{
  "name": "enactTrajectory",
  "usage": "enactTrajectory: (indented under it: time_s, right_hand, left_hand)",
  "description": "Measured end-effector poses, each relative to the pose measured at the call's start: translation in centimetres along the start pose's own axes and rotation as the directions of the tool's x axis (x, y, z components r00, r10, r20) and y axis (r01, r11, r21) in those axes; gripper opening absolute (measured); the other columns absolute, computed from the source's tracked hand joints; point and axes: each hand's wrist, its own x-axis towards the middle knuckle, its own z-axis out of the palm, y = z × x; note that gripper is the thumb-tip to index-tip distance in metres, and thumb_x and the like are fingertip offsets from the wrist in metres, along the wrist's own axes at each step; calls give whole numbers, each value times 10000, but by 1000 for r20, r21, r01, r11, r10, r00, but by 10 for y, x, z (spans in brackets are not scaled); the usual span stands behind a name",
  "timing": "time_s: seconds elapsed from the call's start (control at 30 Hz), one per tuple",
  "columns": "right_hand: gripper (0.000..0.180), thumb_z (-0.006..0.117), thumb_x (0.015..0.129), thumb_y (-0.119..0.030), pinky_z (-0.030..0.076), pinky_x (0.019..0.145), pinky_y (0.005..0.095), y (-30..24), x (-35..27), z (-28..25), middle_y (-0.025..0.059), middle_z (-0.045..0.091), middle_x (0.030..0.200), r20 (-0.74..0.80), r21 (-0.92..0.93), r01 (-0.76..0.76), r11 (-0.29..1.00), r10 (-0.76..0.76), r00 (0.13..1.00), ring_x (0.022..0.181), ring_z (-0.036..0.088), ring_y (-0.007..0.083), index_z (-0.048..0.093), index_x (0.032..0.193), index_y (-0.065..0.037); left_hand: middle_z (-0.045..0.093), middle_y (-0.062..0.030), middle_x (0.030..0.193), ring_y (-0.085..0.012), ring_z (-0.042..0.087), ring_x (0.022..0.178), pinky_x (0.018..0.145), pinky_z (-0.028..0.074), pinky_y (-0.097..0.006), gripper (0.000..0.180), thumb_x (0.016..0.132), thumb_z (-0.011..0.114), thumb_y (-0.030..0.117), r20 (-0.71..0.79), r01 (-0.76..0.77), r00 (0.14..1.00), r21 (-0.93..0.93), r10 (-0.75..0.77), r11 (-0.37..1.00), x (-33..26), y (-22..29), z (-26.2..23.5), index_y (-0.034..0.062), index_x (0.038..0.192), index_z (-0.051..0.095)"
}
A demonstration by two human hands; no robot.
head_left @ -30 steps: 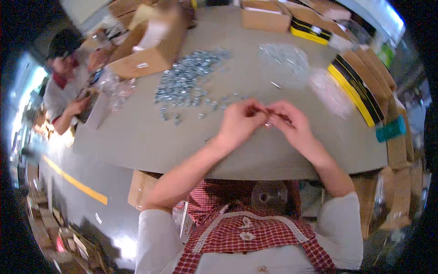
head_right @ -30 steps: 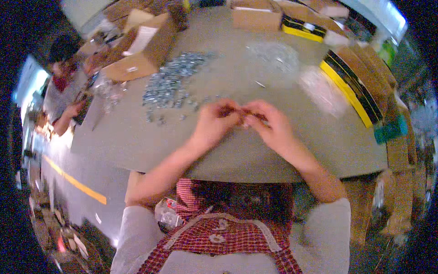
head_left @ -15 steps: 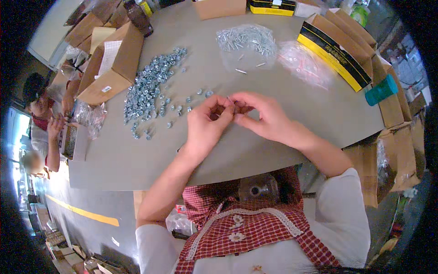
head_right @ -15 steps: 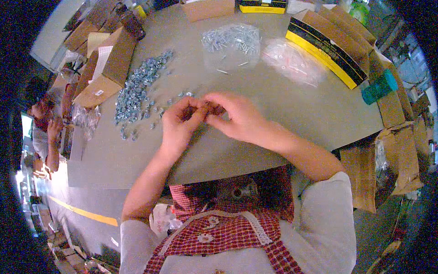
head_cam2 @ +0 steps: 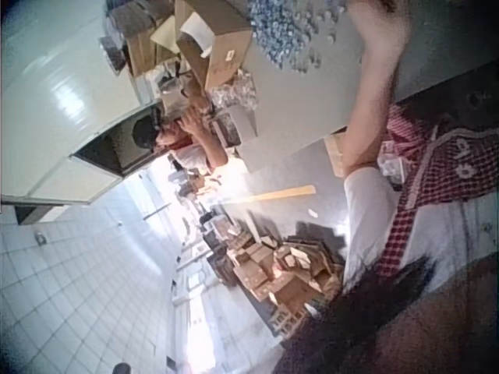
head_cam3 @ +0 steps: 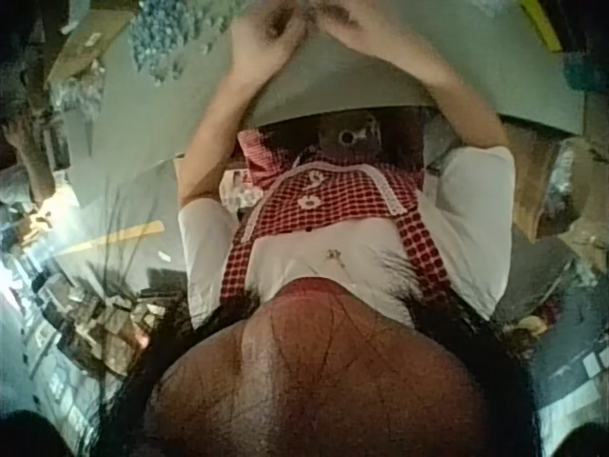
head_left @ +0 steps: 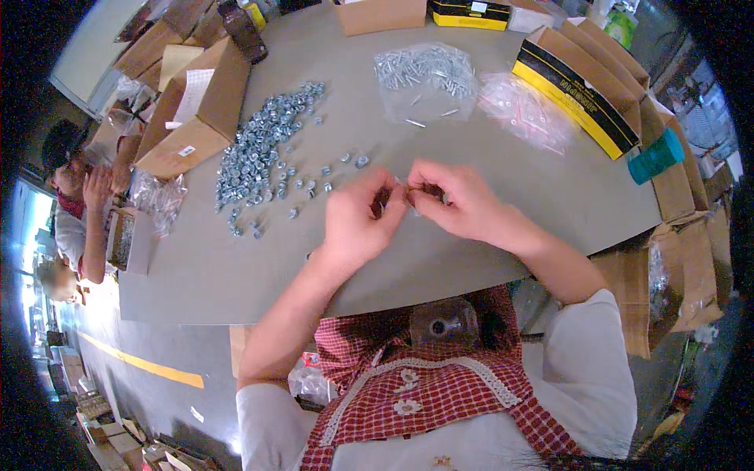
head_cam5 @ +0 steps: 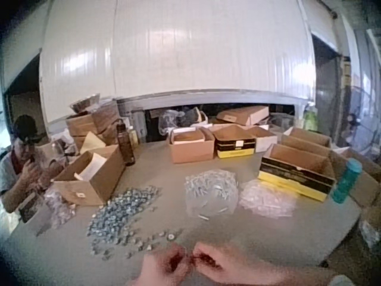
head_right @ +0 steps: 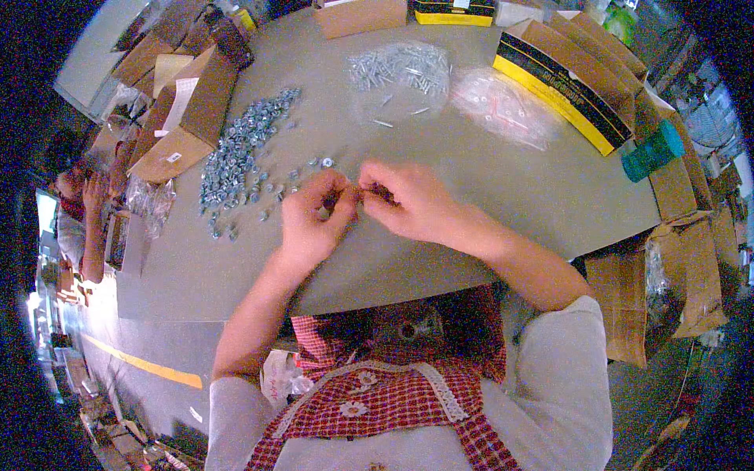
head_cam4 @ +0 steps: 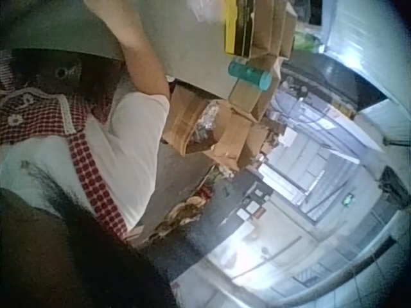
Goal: Sorting and packing small metal bolts and washers into plastic bags in a factory workshop.
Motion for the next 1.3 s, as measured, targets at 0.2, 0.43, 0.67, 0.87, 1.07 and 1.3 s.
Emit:
enactTrajectory:
  time_s: [0.2,0.43,0.67,0.87,1.07,1.3]
  right_hand:
    - [164,648,776,-41,517,597,351,0,6,-7,88,650,874,-136,-553,23,833,-118,984,740,663,260,567,916,-67]
    - [219,692,717,-69,372,1043,523,-8,12,-18,113,552,1332,98,-334,482,810,-479,872,1274,472,364,664,932,-98]
    - [109,752,742,-179,292,1107,547,-19,7,-31,60,638,1201,-182,-453,435,778,-559,809,1267,479,354,707,836,-148]
    - [218,741,784,-178,94,1172,590,-26,-1,-30,-35,681,1222,-59,-443,438,782,-513,856,1387,384,377,757,999,-213]
    - [455,727,809,-199,-129,1098,690,-57,-22,-29,-29,481,1494,239,-363,381,850,-310,920,1508,0,415,677,1258,-244]
    - [494,682,833,-271,-163,1054,752,-80,-32,-10,-23,388,1557,327,-446,394,803,-264,908,1490,-50,457,624,1322,-222]
  left_hand:
    - [570,-91,601,-137,592,529,512,462,-317,116,775,684,147,-85,-31,995,222,51,974,0,-1,1,47,800,631]
    - [615,-30,623,-117,609,579,558,480,-288,144,849,641,144,117,319,948,-399,-297,860,10,-10,-20,31,760,636]
    - [702,-95,874,-167,654,694,605,501,-280,281,977,583,297,-41,113,987,-517,-157,849,14,-4,-24,25,1010,646]
    - [664,-42,805,-126,619,653,547,471,-251,281,1000,550,300,210,383,921,-650,-329,657,-10,33,-38,40,1053,642]
    - [572,17,663,-62,502,572,508,388,-233,151,945,649,171,-214,158,924,-539,-316,828,-47,14,-49,23,972,638]
    - [625,-114,962,-222,594,871,773,470,-332,320,805,711,65,-597,-13,777,305,201,952,-100,1,-63,30,1099,589]
